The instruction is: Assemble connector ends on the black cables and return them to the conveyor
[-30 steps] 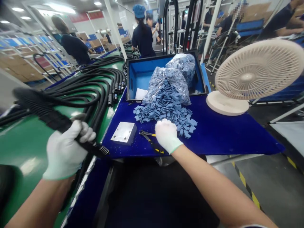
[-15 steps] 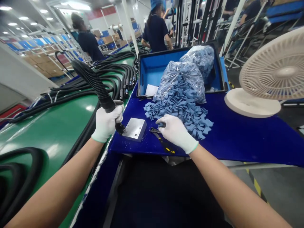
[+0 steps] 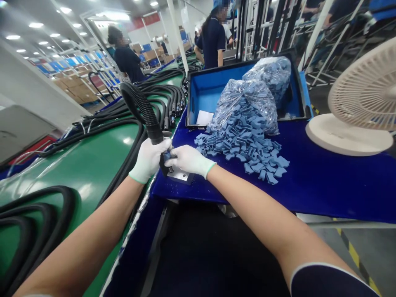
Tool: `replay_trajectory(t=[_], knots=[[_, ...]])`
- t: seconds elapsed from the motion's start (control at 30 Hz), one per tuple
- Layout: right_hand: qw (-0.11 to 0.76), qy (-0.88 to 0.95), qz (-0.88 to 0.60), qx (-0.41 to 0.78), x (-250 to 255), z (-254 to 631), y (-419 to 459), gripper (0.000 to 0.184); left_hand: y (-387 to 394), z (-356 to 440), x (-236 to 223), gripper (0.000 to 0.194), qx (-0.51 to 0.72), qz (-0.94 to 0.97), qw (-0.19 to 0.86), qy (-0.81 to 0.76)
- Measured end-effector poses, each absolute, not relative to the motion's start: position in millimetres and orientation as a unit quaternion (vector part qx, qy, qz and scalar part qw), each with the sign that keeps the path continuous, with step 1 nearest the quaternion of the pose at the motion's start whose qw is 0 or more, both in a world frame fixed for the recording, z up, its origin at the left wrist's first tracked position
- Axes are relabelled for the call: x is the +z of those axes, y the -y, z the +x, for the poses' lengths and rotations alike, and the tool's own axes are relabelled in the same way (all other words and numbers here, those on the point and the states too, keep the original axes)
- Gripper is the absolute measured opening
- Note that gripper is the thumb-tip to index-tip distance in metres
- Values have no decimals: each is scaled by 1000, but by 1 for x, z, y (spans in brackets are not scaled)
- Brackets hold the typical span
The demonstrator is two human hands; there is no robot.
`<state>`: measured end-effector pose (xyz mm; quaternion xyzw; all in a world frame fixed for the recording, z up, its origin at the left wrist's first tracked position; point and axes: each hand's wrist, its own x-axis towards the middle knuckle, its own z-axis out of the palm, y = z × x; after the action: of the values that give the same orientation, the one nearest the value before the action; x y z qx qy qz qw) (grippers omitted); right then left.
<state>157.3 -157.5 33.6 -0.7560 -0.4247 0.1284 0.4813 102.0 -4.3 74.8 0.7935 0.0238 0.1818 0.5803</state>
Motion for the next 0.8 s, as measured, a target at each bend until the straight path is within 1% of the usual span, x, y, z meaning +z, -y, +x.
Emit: replay_trajectory(t=[0.1,0.23,0.3,0.37,0.43,0.5,0.57,0.63,0.67,0.73,0.8], knots=[[488,408,-756,156,34,164,154,38,8,101,74,38,181,773,607,-32],[459,403,-773,173,39,165,158,44,3,89,83,35,171,777,606,-6],[445,415,-774,174,40,162,163,43,-16,74,89,37,205,744,635,-8],[443,435,-767,160,39,159,167,36,-46,47,94,42,274,692,666,-47],[445,445,-763,146,36,158,171,27,-83,6,98,49,305,683,654,-119],[436,442,-772,138,34,157,171,23,-118,-43,103,48,231,751,581,-213],[416,435,-788,132,33,156,170,22,-144,-92,105,47,77,835,468,-281],[397,430,-801,127,34,154,167,20,-159,-132,100,52,-45,876,368,-308],[390,427,-806,123,34,153,165,19,-164,-147,93,54,-77,886,325,-321],[377,425,-815,113,32,154,162,17,-167,-168,74,56,-96,894,253,-357],[369,428,-819,101,28,157,160,17,-166,-178,53,49,-95,891,216,-389]])
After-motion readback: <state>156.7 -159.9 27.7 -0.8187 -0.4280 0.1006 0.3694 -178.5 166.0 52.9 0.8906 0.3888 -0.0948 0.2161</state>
